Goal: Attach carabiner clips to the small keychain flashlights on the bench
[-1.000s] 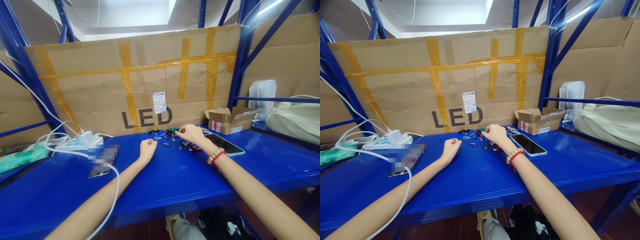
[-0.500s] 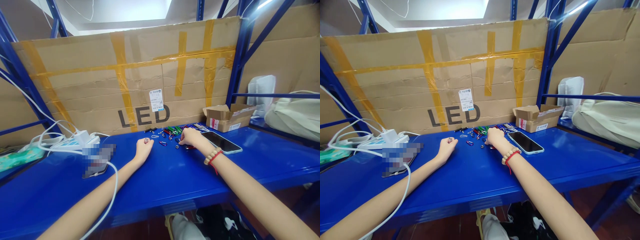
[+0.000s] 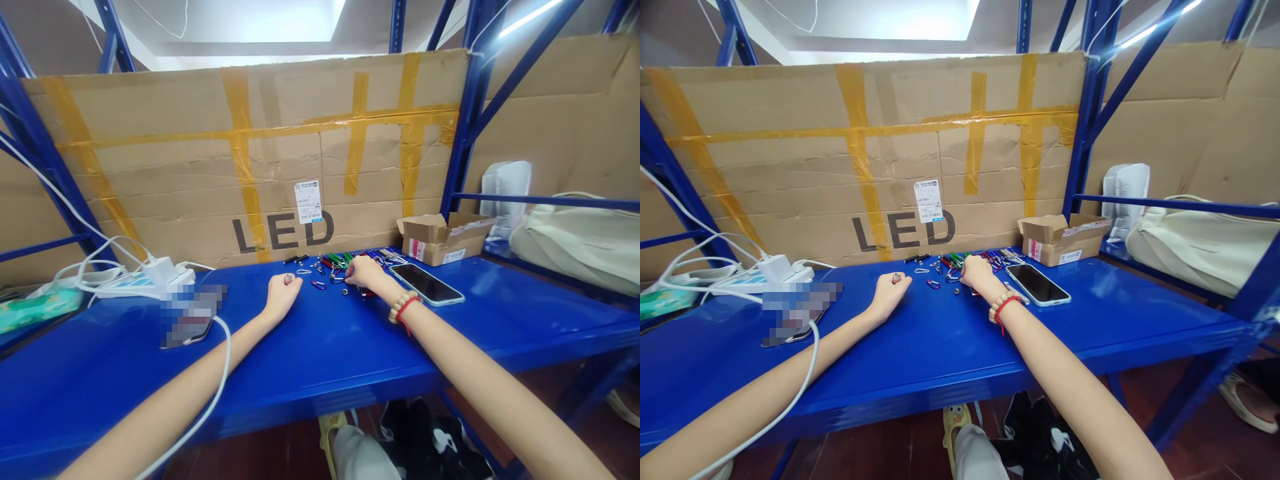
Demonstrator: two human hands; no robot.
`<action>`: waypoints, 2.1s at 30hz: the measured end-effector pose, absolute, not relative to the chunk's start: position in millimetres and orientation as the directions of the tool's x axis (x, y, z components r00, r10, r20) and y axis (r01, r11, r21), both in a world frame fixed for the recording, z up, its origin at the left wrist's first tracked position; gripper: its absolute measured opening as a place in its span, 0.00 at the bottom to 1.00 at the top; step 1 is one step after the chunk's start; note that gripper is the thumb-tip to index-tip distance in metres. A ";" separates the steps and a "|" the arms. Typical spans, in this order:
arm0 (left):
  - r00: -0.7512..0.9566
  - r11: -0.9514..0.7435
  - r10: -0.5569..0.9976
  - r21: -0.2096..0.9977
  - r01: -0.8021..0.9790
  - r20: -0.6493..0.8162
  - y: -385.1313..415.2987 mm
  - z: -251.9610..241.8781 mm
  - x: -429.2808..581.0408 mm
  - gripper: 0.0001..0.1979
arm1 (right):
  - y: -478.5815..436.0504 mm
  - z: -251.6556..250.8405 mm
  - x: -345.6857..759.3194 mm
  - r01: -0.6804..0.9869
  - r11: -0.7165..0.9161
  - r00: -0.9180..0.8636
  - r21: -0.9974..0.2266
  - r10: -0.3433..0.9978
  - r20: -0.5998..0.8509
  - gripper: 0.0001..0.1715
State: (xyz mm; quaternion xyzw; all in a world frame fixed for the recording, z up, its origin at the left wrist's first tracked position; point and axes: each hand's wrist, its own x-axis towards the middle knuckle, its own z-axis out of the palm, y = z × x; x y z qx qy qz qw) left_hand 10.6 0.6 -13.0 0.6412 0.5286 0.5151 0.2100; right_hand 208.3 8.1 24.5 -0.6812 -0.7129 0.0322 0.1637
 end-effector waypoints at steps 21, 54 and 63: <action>0.455 -0.465 0.856 -0.020 0.885 0.245 -12.6 1.0 -7.4 0.11 | 12.2 9.5 209.7 0.938 0.140 -0.051 -0.317 0.961 0.273 0.07; 0.440 -0.436 0.875 -0.067 0.897 0.199 -15.9 1.8 -3.7 0.13 | -2.3 -0.4 165.3 0.568 0.812 -0.495 -0.138 0.470 0.731 0.04; 0.364 -0.366 0.901 -0.037 0.930 0.238 -17.8 0.2 3.3 0.15 | -4.3 -4.7 162.9 0.538 0.826 -0.602 -0.170 0.517 0.608 0.01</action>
